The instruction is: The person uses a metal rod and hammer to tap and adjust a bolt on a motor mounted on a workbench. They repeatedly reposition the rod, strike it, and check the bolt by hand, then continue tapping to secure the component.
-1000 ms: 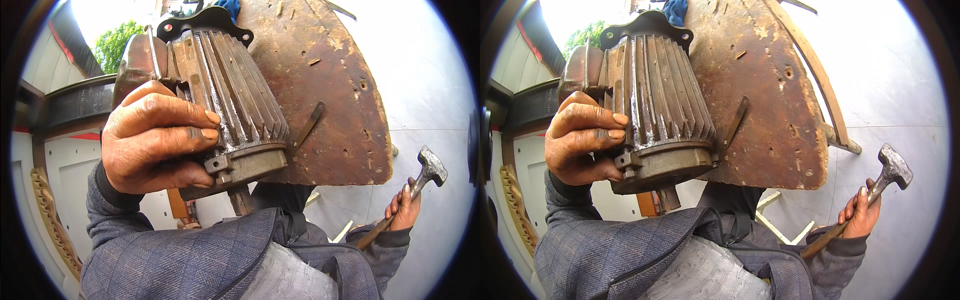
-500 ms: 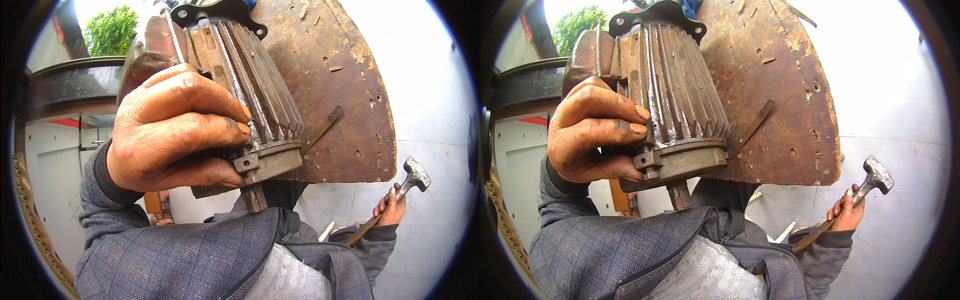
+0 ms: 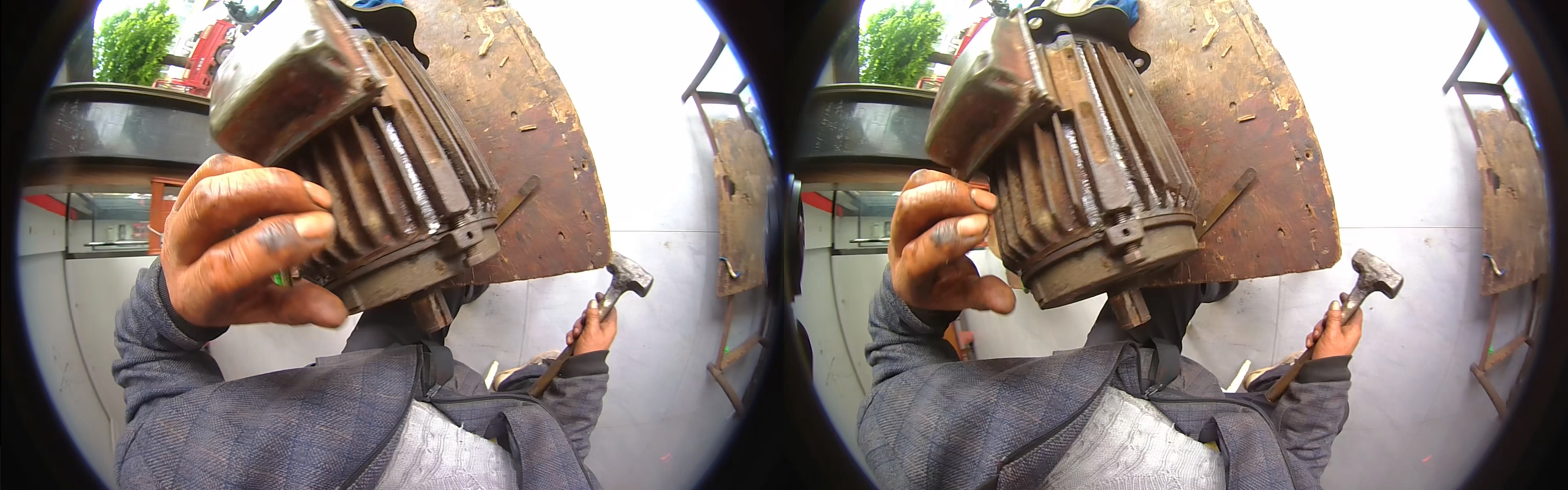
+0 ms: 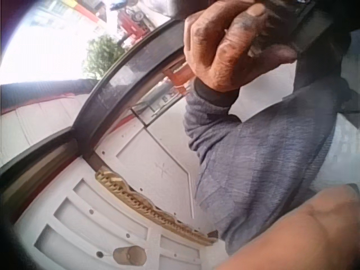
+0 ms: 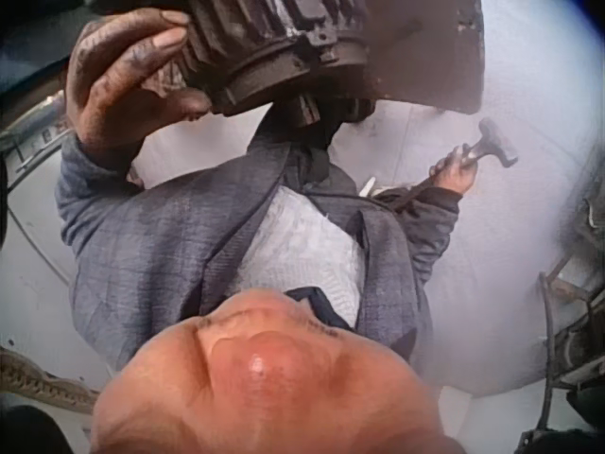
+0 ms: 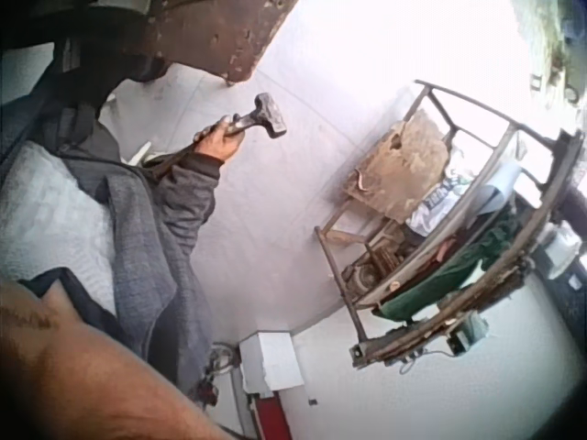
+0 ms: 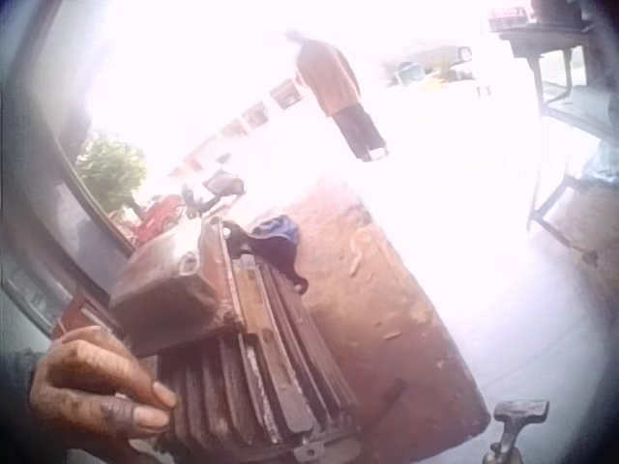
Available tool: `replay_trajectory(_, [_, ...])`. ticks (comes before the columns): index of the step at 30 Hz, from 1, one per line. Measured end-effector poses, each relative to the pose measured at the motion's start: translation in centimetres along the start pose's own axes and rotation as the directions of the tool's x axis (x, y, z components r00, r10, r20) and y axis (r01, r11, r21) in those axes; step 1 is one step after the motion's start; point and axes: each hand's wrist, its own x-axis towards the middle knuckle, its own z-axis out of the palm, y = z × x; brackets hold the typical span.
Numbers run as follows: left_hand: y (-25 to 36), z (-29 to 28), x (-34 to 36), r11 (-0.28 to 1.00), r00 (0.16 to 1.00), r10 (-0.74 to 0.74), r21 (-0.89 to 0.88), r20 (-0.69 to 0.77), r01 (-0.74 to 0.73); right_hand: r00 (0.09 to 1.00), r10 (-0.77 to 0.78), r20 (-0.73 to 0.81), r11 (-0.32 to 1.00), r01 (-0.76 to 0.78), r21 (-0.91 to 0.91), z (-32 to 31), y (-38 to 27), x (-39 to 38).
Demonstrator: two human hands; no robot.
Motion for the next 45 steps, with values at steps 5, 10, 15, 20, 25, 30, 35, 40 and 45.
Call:
replay_trajectory(5, [-1.7,1.1,-6.7,0.993,0.999,0.041,0.113,-0.02,-0.039,0.999,-0.042,-0.003,0.998,0.042,-0.052,1.5,-2.8,-4.0])
replay_trajectory(10, [-2.9,3.3,-10.9,0.994,0.99,0.096,0.053,-0.107,-0.09,0.96,-0.24,0.143,0.935,0.269,-0.233,3.2,-10.4,-13.3])
replay_trajectory(15, [-3.4,5.9,-12.8,0.992,0.96,0.109,0.089,-0.259,-0.088,0.742,-0.597,0.304,0.461,0.628,-0.627,7.0,-18.1,-21.5])
replay_trajectory(20, [-4.0,7.3,-12.6,0.993,0.91,0.11,0.011,-0.399,-0.115,0.556,-0.694,0.457,0.081,0.691,-0.718,12.0,-22.2,-25.4])
replay_trajectory(25, [-4.1,7.2,-12.8,0.993,0.919,0.108,-0.012,-0.379,-0.121,0.461,-0.706,0.538,-0.126,0.666,-0.735,15.2,-22.1,-26.4])
replay_trajectory(30, [-4.6,7.4,-12.8,0.986,0.907,0.123,-0.057,-0.404,-0.159,0.575,-0.64,0.51,-0.121,0.579,-0.806,17.0,-21.7,-26.6])
replay_trajectory(35, [-5.3,8.4,-12.8,0.982,0.891,0.152,-0.035,-0.427,-0.184,0.464,-0.684,0.563,-0.248,0.578,-0.777,17.0,-21.8,-28.2])
replay_trajectory(40, [-5.5,8.8,-12.8,0.981,0.881,0.173,-0.006,-0.441,-0.196,0.524,-0.673,0.522,-0.335,0.414,-0.847,17.6,-21.3,-27.4])
replay_trajectory(45, [-5.9,9.0,-12.4,0.977,0.882,0.198,0.015,-0.427,-0.212,0.598,-0.634,0.491,-0.264,0.43,-0.864,17.7,-22.0,-27.0])
